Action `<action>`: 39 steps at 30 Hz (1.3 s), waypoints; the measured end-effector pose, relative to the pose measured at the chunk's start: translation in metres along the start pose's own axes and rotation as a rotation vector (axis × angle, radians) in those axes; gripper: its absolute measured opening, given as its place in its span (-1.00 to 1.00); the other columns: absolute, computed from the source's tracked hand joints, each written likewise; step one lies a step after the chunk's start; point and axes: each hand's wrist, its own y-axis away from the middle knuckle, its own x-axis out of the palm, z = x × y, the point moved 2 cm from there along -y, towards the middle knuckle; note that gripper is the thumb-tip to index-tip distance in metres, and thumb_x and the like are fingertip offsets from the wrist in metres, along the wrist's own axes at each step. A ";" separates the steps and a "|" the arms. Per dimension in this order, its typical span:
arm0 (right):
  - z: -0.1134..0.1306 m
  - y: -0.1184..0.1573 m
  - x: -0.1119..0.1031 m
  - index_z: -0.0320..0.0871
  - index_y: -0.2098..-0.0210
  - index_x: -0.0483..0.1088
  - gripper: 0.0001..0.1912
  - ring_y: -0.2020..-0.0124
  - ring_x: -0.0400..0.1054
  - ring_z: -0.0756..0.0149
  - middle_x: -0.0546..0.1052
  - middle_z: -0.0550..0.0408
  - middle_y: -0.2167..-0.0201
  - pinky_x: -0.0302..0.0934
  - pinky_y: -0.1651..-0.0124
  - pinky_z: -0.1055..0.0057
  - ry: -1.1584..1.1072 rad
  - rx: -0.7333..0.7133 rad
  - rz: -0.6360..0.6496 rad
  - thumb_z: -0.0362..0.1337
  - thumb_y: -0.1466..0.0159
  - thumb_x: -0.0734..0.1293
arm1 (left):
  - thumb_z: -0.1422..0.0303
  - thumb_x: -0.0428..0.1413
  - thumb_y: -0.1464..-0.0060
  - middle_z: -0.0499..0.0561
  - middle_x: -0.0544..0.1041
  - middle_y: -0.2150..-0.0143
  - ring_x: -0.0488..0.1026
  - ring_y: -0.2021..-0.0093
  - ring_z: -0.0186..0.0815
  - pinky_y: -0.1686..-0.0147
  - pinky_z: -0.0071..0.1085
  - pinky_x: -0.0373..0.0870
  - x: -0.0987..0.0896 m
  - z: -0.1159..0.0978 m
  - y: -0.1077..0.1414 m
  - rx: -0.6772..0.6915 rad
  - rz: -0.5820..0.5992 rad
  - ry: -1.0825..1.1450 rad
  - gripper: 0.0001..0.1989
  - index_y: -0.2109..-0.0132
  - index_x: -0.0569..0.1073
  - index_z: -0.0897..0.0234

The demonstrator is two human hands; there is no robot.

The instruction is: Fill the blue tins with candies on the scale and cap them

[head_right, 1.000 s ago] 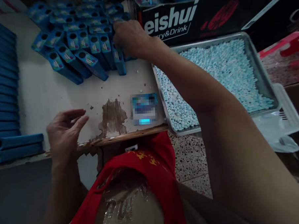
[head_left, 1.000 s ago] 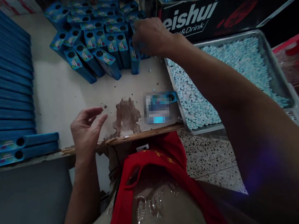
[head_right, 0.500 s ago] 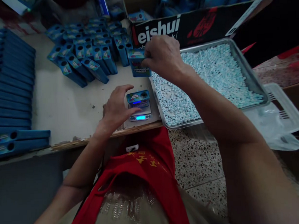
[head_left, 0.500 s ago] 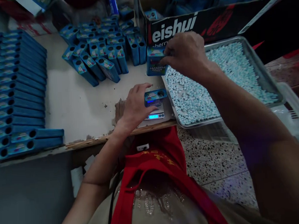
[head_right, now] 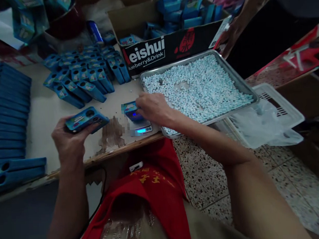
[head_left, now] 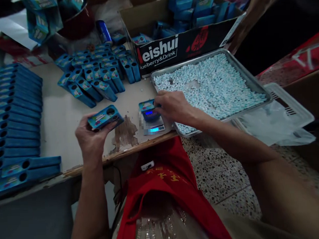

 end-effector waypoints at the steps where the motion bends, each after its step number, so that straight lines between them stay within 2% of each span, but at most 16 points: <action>1: 0.005 0.002 0.005 -0.07 0.01 0.73 -0.81 0.03 0.57 0.02 0.71 -0.10 -0.04 0.16 0.16 0.22 -0.008 -0.005 0.030 -0.21 -0.55 0.43 | 0.11 0.68 0.21 -0.11 0.73 0.12 0.71 0.05 -0.04 -0.11 0.01 0.71 -0.006 0.000 0.001 0.005 -0.011 0.018 -0.36 0.01 0.62 0.08; 3: 0.009 0.005 0.011 -0.06 0.03 0.75 -0.81 0.05 0.58 0.05 0.72 -0.09 -0.04 0.16 0.18 0.23 -0.038 0.001 0.058 -0.21 -0.56 0.44 | 0.09 0.69 0.22 -0.14 0.72 0.15 0.72 0.03 0.00 -0.11 0.07 0.70 -0.011 -0.001 0.007 0.004 -0.002 0.029 -0.34 0.00 0.62 0.08; 5: -0.004 0.009 0.012 -0.02 -0.01 0.76 -0.83 0.06 0.58 0.08 0.73 -0.04 0.00 0.21 0.15 0.25 -0.111 0.022 0.022 -0.17 -0.53 0.50 | 0.08 0.69 0.21 -0.15 0.70 0.18 0.73 0.05 0.02 -0.05 0.09 0.70 -0.011 -0.006 0.017 0.004 0.016 0.006 -0.35 0.01 0.63 0.07; 8: -0.055 0.019 0.009 0.01 -0.12 0.76 -0.75 0.14 0.58 0.14 0.74 0.04 0.11 0.30 0.09 0.27 -0.233 0.130 -0.121 -0.13 -0.50 0.55 | 0.08 0.69 0.19 -0.11 0.72 0.19 0.72 0.17 -0.01 0.09 0.03 0.72 -0.008 -0.018 0.040 0.008 0.059 0.003 -0.39 0.01 0.67 0.01; 10: -0.096 0.028 0.011 -0.07 -0.09 0.77 -0.78 0.17 0.58 0.14 0.75 0.00 0.12 0.33 0.04 0.23 -0.215 0.246 -0.169 -0.22 -0.52 0.50 | 0.06 0.67 0.15 -0.08 0.74 0.19 0.72 0.23 -0.04 0.19 -0.05 0.74 0.001 -0.030 0.057 -0.001 0.169 0.034 -0.43 0.01 0.69 0.00; 12: -0.125 0.036 0.021 -0.13 -0.11 0.77 -0.73 0.17 0.59 0.13 0.76 -0.09 -0.01 0.36 0.02 0.21 -0.168 0.278 -0.077 -0.32 -0.48 0.48 | 0.06 0.64 0.07 -0.06 0.75 0.20 0.73 0.24 -0.06 0.23 -0.14 0.74 0.018 -0.042 0.073 -0.005 0.349 0.069 -0.50 0.04 0.70 0.05; 14: -0.133 0.040 0.036 -0.14 -0.20 0.75 -0.64 0.09 0.62 0.09 0.73 -0.15 -0.18 0.39 -0.01 0.21 -0.122 0.211 0.072 -0.38 -0.46 0.46 | 0.10 0.61 0.01 -0.05 0.75 0.22 0.75 0.23 -0.08 0.18 -0.19 0.76 0.039 -0.052 0.083 0.001 0.497 0.098 -0.57 0.07 0.69 0.11; 17: -0.122 0.040 0.056 -0.16 -0.24 0.72 -0.60 -0.07 0.65 -0.02 0.71 -0.23 -0.22 0.39 -0.05 0.22 0.000 0.171 0.176 -0.41 -0.51 0.36 | 0.16 0.58 -0.05 -0.03 0.75 0.22 0.77 0.15 -0.07 0.05 -0.19 0.77 0.066 -0.058 0.088 0.009 0.580 0.101 -0.61 0.05 0.69 0.14; 20: -0.113 0.032 0.065 -0.19 -0.08 0.75 -0.65 -0.10 0.66 -0.09 0.73 -0.28 -0.15 0.37 -0.02 0.22 0.043 0.223 0.173 -0.42 -0.54 0.31 | 0.20 0.57 -0.04 -0.03 0.77 0.20 0.78 0.11 -0.04 0.01 -0.18 0.75 0.082 -0.058 0.084 0.011 0.575 0.057 -0.61 0.02 0.70 0.14; 23: -0.123 0.025 0.066 -0.14 0.00 0.76 -0.73 -0.09 0.67 -0.07 0.78 -0.18 -0.06 0.38 -0.06 0.22 -0.099 0.253 0.129 -0.44 -0.43 0.42 | 0.21 0.58 0.00 -0.02 0.78 0.17 0.77 0.12 -0.03 0.05 -0.18 0.74 0.089 -0.057 0.080 -0.013 0.543 0.021 -0.60 0.02 0.72 0.13; 27: -0.145 0.033 0.064 -0.09 -0.08 0.74 -0.65 0.11 0.68 0.07 0.79 -0.01 0.13 0.44 -0.02 0.24 -0.349 0.318 -0.010 -0.37 -0.30 0.58 | 0.21 0.59 0.02 -0.02 0.79 0.16 0.76 0.15 -0.04 0.08 -0.20 0.71 0.096 -0.054 0.081 -0.058 0.525 0.008 -0.57 0.00 0.73 0.14; 30: -0.140 0.051 0.057 -0.08 0.13 0.73 -0.78 0.22 0.65 0.10 0.76 0.05 0.24 0.48 0.08 0.21 -0.626 0.347 -0.151 -0.31 -0.21 0.64 | 0.25 0.59 0.02 -0.03 0.78 0.19 0.75 0.18 -0.08 0.08 -0.21 0.70 0.102 -0.050 0.085 -0.053 0.528 0.011 -0.58 0.01 0.72 0.15; 32: -0.121 0.063 0.046 -0.02 0.18 0.72 -0.86 0.19 0.65 0.08 0.77 0.07 0.22 0.53 0.06 0.16 -0.795 0.279 -0.224 -0.22 -0.26 0.63 | 0.27 0.60 0.02 -0.03 0.77 0.19 0.74 0.17 -0.07 0.07 -0.20 0.70 0.104 -0.048 0.086 -0.041 0.533 0.003 -0.57 0.01 0.72 0.15; 34: -0.092 0.072 0.030 0.06 0.16 0.73 -0.93 0.09 0.67 0.07 0.79 0.09 0.15 0.56 -0.06 0.09 -0.870 0.126 -0.255 -0.15 -0.39 0.56 | 0.25 0.61 0.01 -0.01 0.77 0.18 0.75 0.14 -0.06 0.04 -0.19 0.70 0.106 -0.048 0.085 -0.035 0.547 0.005 -0.57 0.00 0.71 0.15; 37: -0.048 0.075 0.011 0.15 0.16 0.74 -0.82 0.02 0.67 0.06 0.80 0.13 0.13 0.53 -0.22 0.00 -0.794 -0.166 -0.161 -0.18 -0.51 0.45 | 0.22 0.61 -0.01 0.01 0.78 0.12 0.75 0.08 -0.04 -0.02 -0.17 0.67 0.106 -0.050 0.084 -0.044 0.560 0.047 -0.56 0.00 0.70 0.16; 39: -0.031 0.078 0.003 0.21 0.12 0.76 -0.80 -0.02 0.67 0.00 0.80 0.11 0.10 0.52 -0.28 -0.11 -0.753 -0.270 -0.118 -0.17 -0.51 0.44 | 0.21 0.59 -0.03 0.02 0.77 0.10 0.73 0.07 -0.06 -0.04 -0.17 0.64 0.102 -0.052 0.088 -0.064 0.552 0.068 -0.57 0.00 0.69 0.17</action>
